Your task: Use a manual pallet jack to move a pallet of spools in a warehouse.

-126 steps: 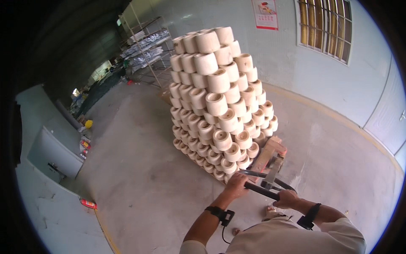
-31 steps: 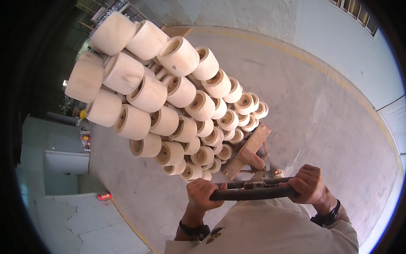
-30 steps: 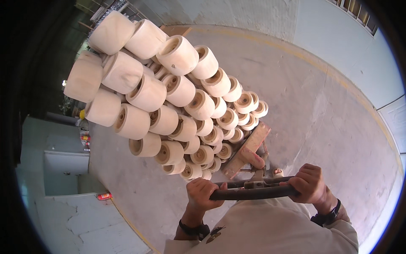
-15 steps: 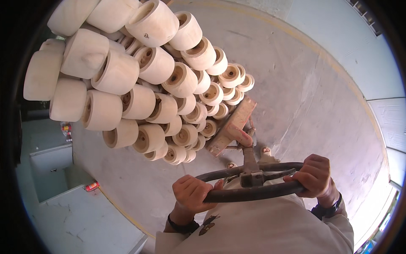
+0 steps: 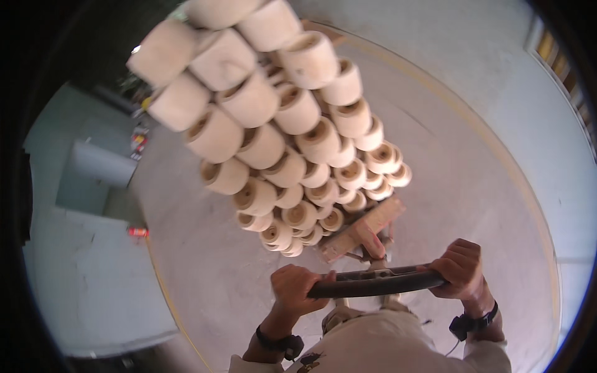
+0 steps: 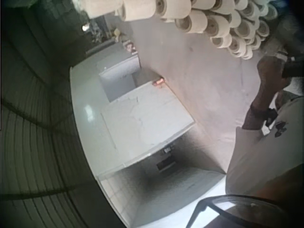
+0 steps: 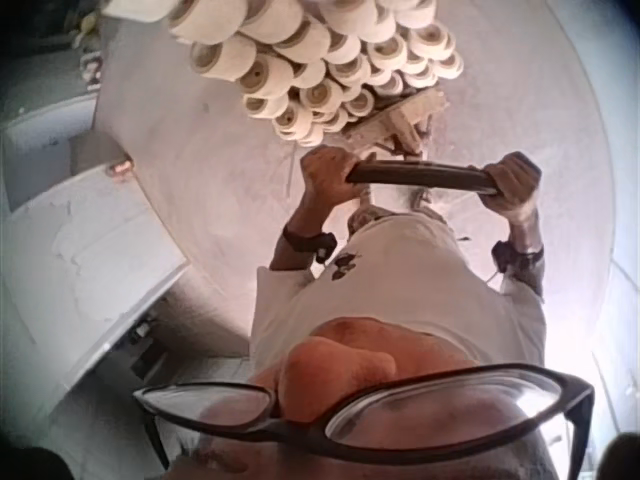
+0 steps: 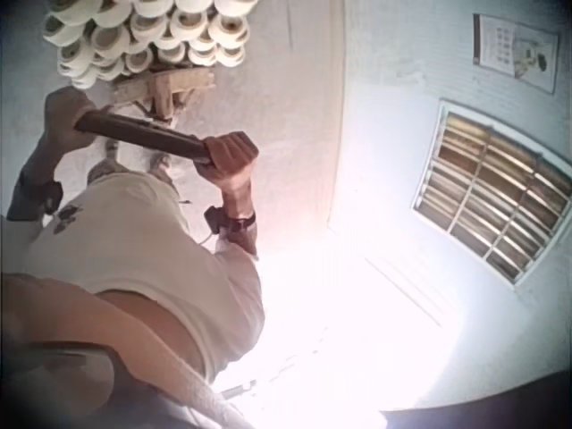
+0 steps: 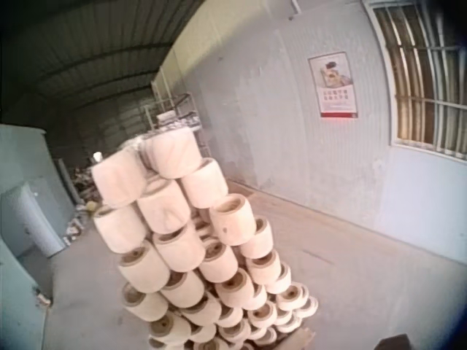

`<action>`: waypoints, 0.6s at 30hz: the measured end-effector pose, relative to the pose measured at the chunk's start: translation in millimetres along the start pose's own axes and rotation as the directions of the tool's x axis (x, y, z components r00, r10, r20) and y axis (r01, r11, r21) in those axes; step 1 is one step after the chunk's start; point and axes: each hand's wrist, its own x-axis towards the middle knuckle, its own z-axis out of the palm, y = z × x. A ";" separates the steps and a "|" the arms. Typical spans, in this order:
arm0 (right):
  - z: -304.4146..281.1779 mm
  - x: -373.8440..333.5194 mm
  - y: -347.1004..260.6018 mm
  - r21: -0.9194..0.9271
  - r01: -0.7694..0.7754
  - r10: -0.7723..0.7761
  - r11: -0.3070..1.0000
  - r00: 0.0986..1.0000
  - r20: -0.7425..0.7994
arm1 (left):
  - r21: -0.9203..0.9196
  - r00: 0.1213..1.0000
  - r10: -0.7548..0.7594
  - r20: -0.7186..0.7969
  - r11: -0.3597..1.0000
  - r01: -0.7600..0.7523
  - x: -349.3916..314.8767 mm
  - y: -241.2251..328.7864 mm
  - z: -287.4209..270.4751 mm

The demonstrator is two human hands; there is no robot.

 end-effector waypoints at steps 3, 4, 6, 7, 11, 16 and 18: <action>2.2 5.7 3.4 -0.004 0.048 -0.048 0.999 0.997 -0.058 | 0.034 0.999 -0.050 -0.020 0.998 0.051 -5.2 7.3 1.2; 2.3 2.5 6.0 -0.041 0.036 -0.038 0.999 0.997 -0.067 | 0.036 0.998 -0.055 -0.019 0.998 0.055 -5.0 7.0 6.3; 1.7 -1.1 3.1 -0.102 0.010 -0.019 0.995 0.995 -0.093 | 0.022 0.999 -0.052 -0.008 0.998 0.053 -5.7 7.1 3.6; 2.8 -1.0 3.1 -0.098 0.035 -0.045 0.995 0.994 -0.098 | 0.037 0.998 -0.052 -0.030 0.998 0.053 -4.8 8.1 2.4; 5.6 3.8 -2.7 -0.180 0.076 -0.096 0.981 0.990 -0.105 | -0.044 0.997 -0.071 -0.041 0.997 0.069 -3.8 9.0 -3.8; 7.0 -6.4 -0.3 -0.283 -0.027 -0.007 0.959 0.993 -0.119 | -0.121 0.999 -0.042 -0.020 0.992 0.039 -0.6 8.8 -9.4; 3.9 -15.6 12.5 -0.311 -0.068 0.042 0.948 0.995 -0.089 | -0.196 0.998 -0.055 0.034 0.979 0.061 5.5 7.5 -8.9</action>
